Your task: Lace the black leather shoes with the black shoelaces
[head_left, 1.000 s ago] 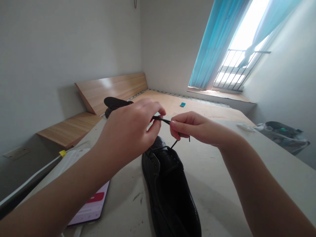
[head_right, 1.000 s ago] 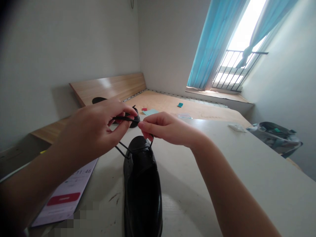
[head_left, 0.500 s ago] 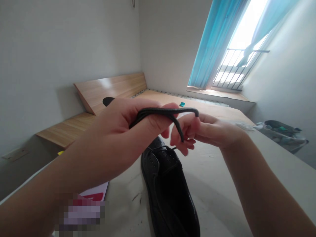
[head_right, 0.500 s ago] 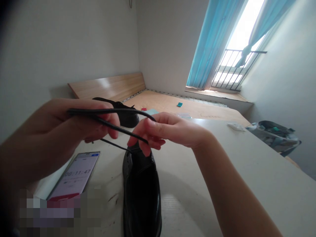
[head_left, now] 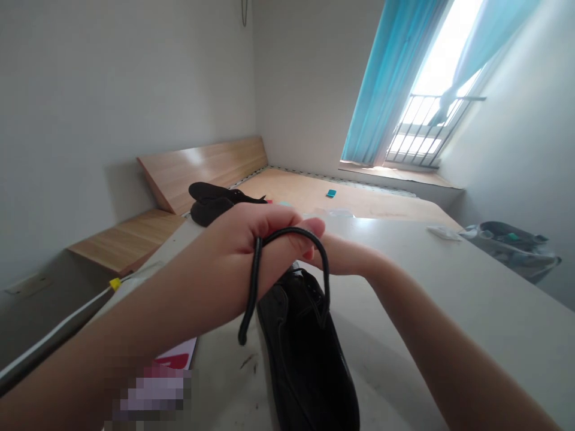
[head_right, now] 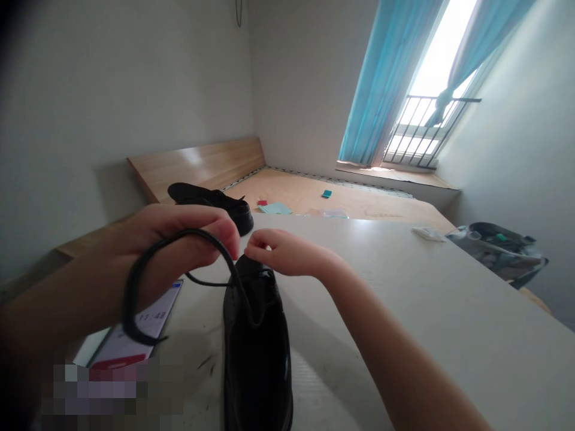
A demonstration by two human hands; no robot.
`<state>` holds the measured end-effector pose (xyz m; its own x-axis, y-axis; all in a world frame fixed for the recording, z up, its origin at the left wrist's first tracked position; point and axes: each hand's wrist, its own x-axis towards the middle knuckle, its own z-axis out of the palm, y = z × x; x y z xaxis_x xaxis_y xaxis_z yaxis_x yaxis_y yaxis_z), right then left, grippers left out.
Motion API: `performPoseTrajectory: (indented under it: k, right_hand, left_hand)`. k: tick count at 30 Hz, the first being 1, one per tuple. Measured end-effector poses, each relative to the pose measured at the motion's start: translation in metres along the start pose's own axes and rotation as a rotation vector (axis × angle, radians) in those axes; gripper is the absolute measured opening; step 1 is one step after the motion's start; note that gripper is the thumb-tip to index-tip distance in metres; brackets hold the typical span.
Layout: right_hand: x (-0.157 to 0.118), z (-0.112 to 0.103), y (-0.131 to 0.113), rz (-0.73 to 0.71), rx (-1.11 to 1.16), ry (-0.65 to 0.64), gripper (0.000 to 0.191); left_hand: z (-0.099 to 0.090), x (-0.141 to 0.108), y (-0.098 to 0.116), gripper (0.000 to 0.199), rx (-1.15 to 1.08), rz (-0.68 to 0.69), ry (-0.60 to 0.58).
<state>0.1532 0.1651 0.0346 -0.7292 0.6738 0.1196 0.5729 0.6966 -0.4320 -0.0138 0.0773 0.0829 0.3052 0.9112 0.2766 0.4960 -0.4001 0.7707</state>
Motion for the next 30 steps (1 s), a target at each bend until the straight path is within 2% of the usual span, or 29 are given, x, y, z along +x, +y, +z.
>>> performPoseTrajectory:
  k: [3, 7, 12, 14, 17, 19, 22, 25, 28, 30]
  right_hand:
    - [-0.001, 0.002, 0.002, 0.008, 0.033, -0.069, 0.017]
    - [-0.002, 0.01, 0.004, 0.048, 0.089, -0.145, 0.016]
    - [0.002, 0.006, 0.01, 0.057, 0.227, -0.111, 0.023]
    - [0.004, 0.0, 0.012, 0.061, 0.478, -0.03, 0.025]
    - [0.002, -0.012, 0.009, 0.02, 1.049, 0.11, 0.025]
    - [-0.002, -0.023, 0.002, -0.033, 1.26, 0.2, 0.025]
    - [-0.012, -0.04, -0.015, -0.121, 1.274, 0.423, 0.032]
    - [-0.023, -0.054, -0.033, -0.192, 1.148, 0.612, 0.039]
    - [-0.031, -0.061, -0.044, -0.234, 1.058, 0.7, 0.041]
    - [-0.033, -0.061, -0.045, -0.235, 0.995, 0.733, 0.041]
  left_hand:
    - [0.001, 0.006, -0.005, 0.025, 0.0, 0.043, -0.019]
    - [0.003, 0.004, -0.003, 0.033, 0.022, 0.013, -0.025]
    - [0.004, 0.003, -0.003, 0.03, 0.043, -0.007, -0.054]
    - [0.004, 0.004, -0.005, 0.027, 0.077, -0.023, -0.061]
    - [0.006, 0.007, -0.011, 0.023, 0.174, 0.019, -0.036]
    - [0.009, 0.009, -0.017, 0.023, 0.235, 0.078, -0.015]
    - [0.014, 0.01, -0.024, 0.029, 0.325, 0.095, -0.02]
    - [0.021, 0.008, -0.023, 0.031, 0.373, 0.07, -0.114]
    - [0.027, 0.004, -0.018, 0.037, 0.325, 0.013, -0.246]
    - [0.029, 0.003, -0.016, 0.04, 0.291, -0.006, -0.238]
